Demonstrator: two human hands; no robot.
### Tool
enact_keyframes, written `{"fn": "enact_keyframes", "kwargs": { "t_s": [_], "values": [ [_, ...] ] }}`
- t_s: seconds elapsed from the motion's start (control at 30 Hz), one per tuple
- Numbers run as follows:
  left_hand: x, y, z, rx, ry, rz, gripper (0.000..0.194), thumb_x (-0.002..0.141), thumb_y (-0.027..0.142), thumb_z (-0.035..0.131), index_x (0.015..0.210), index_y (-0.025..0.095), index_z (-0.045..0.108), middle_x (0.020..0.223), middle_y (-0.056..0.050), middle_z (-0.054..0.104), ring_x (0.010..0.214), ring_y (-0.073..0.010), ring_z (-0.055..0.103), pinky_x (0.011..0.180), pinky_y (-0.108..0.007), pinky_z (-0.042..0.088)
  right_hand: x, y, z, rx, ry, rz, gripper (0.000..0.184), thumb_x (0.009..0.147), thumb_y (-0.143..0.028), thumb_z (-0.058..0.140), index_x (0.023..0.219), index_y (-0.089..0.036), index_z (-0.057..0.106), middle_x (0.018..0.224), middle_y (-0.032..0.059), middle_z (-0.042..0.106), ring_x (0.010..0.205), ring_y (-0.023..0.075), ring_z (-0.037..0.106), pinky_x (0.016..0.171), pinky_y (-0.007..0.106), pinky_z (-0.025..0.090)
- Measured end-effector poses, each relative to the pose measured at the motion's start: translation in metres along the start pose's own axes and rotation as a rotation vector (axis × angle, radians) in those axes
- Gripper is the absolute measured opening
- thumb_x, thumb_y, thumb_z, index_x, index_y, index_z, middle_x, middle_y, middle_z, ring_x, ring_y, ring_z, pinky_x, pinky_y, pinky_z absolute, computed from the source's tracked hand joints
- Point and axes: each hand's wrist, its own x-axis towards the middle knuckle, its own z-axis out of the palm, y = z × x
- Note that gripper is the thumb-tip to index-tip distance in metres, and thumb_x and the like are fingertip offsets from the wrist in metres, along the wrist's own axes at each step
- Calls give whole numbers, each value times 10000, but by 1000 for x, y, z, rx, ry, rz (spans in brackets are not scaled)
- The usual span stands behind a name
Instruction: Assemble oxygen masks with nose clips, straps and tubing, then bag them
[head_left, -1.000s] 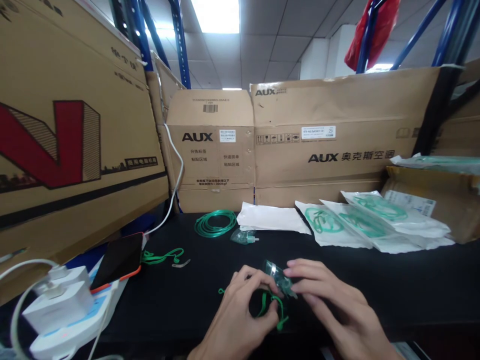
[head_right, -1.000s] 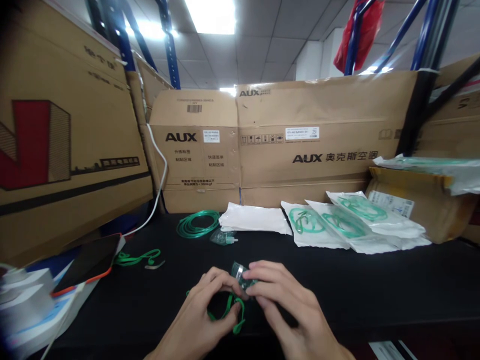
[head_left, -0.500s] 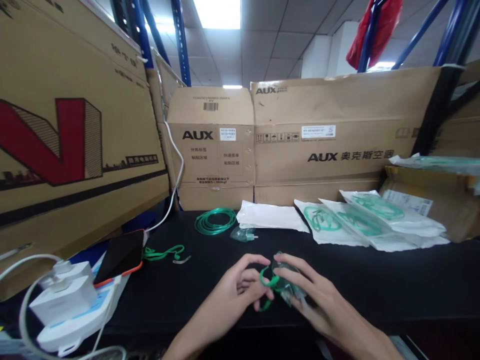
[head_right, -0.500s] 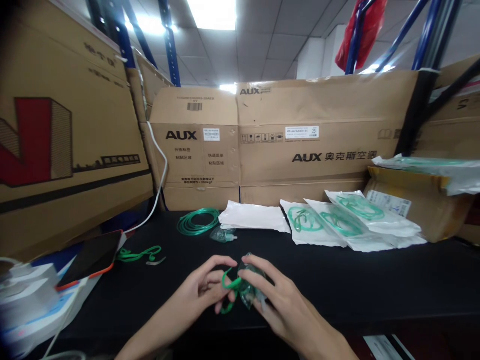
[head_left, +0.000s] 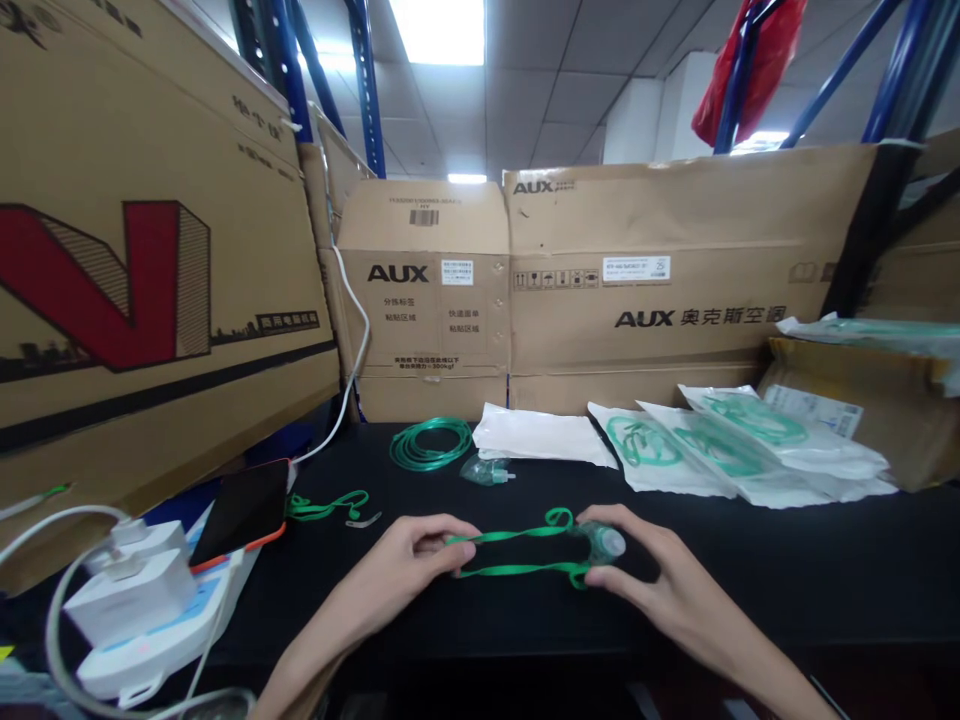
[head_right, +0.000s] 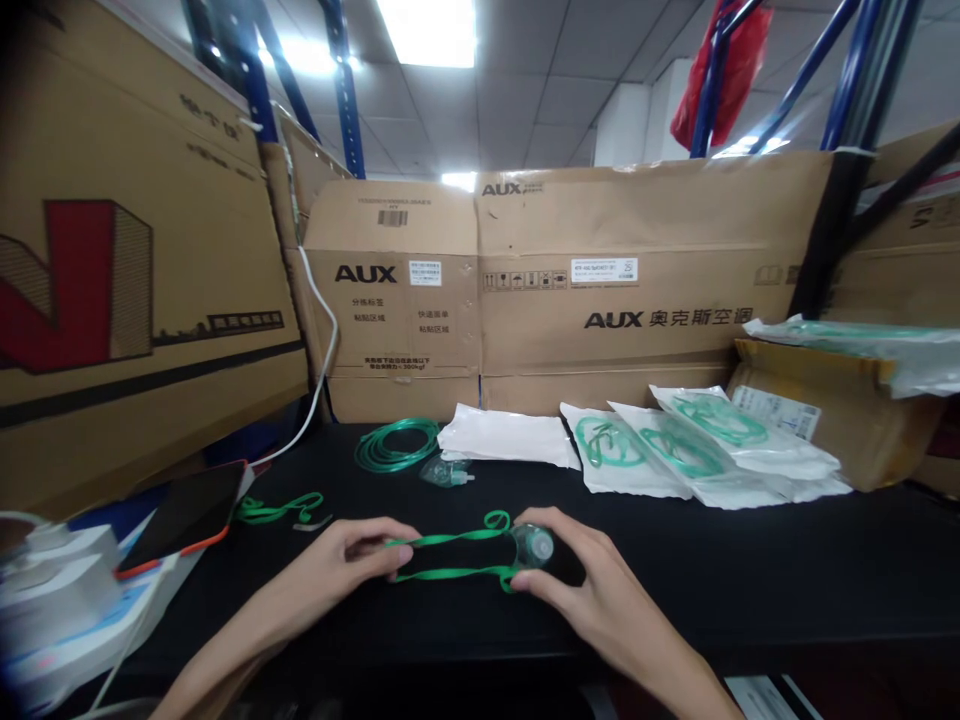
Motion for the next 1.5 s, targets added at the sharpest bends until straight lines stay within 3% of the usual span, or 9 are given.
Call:
{"fn": "enact_keyframes", "kwargs": {
  "t_s": [0.17, 0.3, 0.47, 0.63, 0.77, 0.93, 1.2, 1.4, 1.5],
  "values": [
    [9, -3, 4, -135, 127, -10, 334, 840, 471, 742, 974, 167, 786, 613, 19, 672, 547, -150, 516, 562, -242, 331, -1, -9, 3, 192, -51, 89, 216, 887, -349, 733, 1092, -313, 675, 1009, -28, 728, 971, 213, 703, 854, 291, 554],
    [11, -3, 4, -329, 237, 9, 301, 848, 461, 746, 905, 166, 740, 842, -30, 715, 763, -181, 635, 660, -249, 436, -2, -8, 15, 295, -94, 133, 220, 859, -315, 760, 1063, -287, 680, 951, -30, 659, 914, 193, 659, 821, 273, 527],
    [6, 3, 7, -643, 157, 5, 301, 836, 456, 721, 769, 172, 650, 864, -51, 647, 905, -198, 655, 819, -278, 536, 0, -5, 19, 465, -109, 164, 192, 915, -373, 723, 1059, -265, 653, 963, -28, 633, 936, 173, 640, 851, 257, 510],
    [6, 4, 8, -749, 100, -2, 224, 834, 399, 679, 873, 179, 661, 711, 33, 453, 554, -66, 472, 548, -160, 455, 4, -9, 14, 606, -117, 200, 187, 944, -421, 693, 1013, -259, 631, 959, -26, 643, 961, 162, 653, 883, 243, 519],
    [8, 1, 9, -607, 40, -40, 328, 806, 441, 730, 975, 161, 714, 743, 26, 526, 424, -20, 311, 382, -154, 235, 4, -5, 15, 635, -76, 203, 247, 941, -436, 691, 1115, -280, 610, 1097, 9, 680, 1082, 197, 661, 969, 299, 526],
    [10, -8, 6, -253, 65, -10, 345, 840, 517, 708, 870, 177, 757, 740, -39, 691, 756, -201, 683, 577, -222, 450, 0, 6, 21, 506, -18, 217, 390, 956, -492, 646, 1281, -292, 570, 1199, 51, 692, 1147, 246, 669, 1023, 390, 534],
    [12, -15, -12, 398, 292, 15, 225, 941, 414, 614, 919, 263, 779, 934, -22, 794, 953, -282, 722, 818, -334, 474, -5, 3, 28, 35, -68, 40, 287, 977, -440, 625, 1251, -354, 630, 1255, 29, 693, 1175, 253, 666, 1037, 408, 522],
    [65, 0, -29, 750, 249, 20, 226, 1007, 336, 644, 1157, 176, 699, 1194, -84, 711, 1126, -273, 667, 978, -477, 520, -7, 9, 32, -24, -44, 100, 363, 958, -500, 625, 1288, -351, 643, 1365, 46, 691, 1331, 324, 593, 1138, 538, 447],
    [103, 5, -36, 859, 194, -15, 303, 1005, 320, 664, 1270, 174, 641, 1308, -106, 646, 1123, -268, 664, 946, -483, 565, -7, 12, 33, -15, -59, 71, 365, 959, -483, 627, 1295, -343, 645, 1369, 43, 697, 1295, 307, 631, 1120, 494, 484]
  ]
}}
